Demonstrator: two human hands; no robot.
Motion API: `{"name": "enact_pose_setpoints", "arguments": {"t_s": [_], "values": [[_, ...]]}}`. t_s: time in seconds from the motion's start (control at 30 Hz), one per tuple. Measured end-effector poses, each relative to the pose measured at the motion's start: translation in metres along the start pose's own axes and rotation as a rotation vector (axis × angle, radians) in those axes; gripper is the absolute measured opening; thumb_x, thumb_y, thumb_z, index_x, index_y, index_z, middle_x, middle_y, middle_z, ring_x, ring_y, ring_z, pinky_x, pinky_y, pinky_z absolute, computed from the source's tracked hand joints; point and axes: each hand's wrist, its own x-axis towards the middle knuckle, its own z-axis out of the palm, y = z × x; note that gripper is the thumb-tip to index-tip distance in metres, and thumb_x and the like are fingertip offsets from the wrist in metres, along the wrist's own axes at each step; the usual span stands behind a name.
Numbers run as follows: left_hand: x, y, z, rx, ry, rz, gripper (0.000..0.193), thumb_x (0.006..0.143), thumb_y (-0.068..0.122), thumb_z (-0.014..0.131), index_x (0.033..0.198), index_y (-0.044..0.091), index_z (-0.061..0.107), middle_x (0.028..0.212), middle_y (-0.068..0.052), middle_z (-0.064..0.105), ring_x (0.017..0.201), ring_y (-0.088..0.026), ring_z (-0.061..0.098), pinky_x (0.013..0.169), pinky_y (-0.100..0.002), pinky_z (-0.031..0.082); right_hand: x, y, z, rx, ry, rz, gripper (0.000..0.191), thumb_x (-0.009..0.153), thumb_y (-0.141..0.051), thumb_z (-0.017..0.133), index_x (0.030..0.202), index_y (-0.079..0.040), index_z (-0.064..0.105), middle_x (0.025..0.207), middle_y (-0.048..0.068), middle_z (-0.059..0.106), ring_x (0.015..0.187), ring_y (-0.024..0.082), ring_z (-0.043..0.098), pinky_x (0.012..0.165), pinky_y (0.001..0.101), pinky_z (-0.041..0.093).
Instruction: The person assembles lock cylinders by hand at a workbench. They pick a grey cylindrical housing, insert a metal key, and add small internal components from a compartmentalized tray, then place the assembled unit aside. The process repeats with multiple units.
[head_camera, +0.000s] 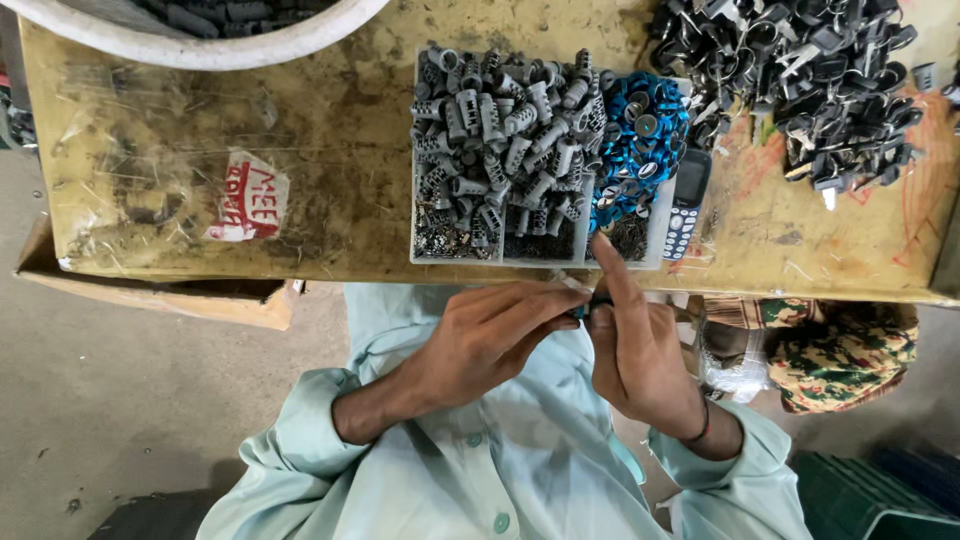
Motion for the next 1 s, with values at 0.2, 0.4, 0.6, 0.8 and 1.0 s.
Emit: {"name": "enact_pose_setpoints", "arguments": {"t_s": [0.2, 0.4, 0.6, 0.8, 1.0], "values": [[0.005, 0.0, 0.004, -0.079, -0.031, -0.039, 0.042, 0.093, 0.005, 0.078, 0.132, 0.003, 0.06, 0.12, -0.013, 0.07, 0.104, -0.027, 0.074, 0.088, -0.036, 0.062, -0.031, 0.03, -0.001, 0.492, 0.043, 0.357, 0.041, 0.107, -0.005, 0.042, 0.145, 0.01, 0.044, 0.124, 0.011, 0.062, 0.074, 0.019, 0.048, 0.07, 0.0355, 0.042], [-0.002, -0.009, -0.032, -0.007, 0.085, -0.25, 0.039, 0.099, 0.003, 0.071, 0.136, 0.007, 0.061, 0.111, -0.005, 0.073, 0.088, -0.017, 0.074, 0.077, -0.032, 0.062, -0.013, 0.087, -0.025, -0.302, 0.712, 0.425, 0.037, 0.107, -0.011, 0.049, 0.143, -0.003, 0.046, 0.115, 0.011, 0.061, 0.094, 0.019, 0.054, 0.082, 0.0333, 0.044], [-0.016, -0.013, -0.059, 0.714, 0.047, -0.327, 0.015, 0.096, 0.012, 0.07, 0.11, 0.011, 0.069, 0.095, -0.007, 0.067, 0.078, -0.028, 0.069, 0.063, -0.042, 0.053, 0.005, 0.068, -0.039, -0.747, 0.317, 0.191, 0.018, 0.096, -0.006, 0.066, 0.114, -0.002, 0.067, 0.111, 0.016, 0.068, 0.094, 0.029, 0.068, 0.081, 0.0349, 0.056], [0.003, -0.011, -0.063, 0.844, -0.183, -0.338, 0.022, 0.079, 0.001, 0.064, 0.1, 0.007, 0.064, 0.091, -0.009, 0.065, 0.085, -0.032, 0.069, 0.063, -0.047, 0.051, 0.053, 0.021, -0.009, -0.402, -0.141, 0.061, 0.018, 0.096, -0.021, 0.073, 0.088, -0.006, 0.068, 0.084, 0.011, 0.06, 0.077, 0.031, 0.064, 0.065, 0.0433, 0.05], [0.008, -0.012, -0.068, 0.856, -0.244, -0.206, 0.026, 0.072, 0.0, 0.06, 0.098, 0.002, 0.06, 0.093, -0.013, 0.065, 0.088, -0.033, 0.067, 0.067, -0.045, 0.051, 0.071, 0.021, 0.0, -0.556, -0.222, 0.062, 0.017, 0.089, -0.02, 0.072, 0.09, -0.005, 0.063, 0.087, 0.01, 0.056, 0.083, 0.03, 0.063, 0.064, 0.0459, 0.047]]}}
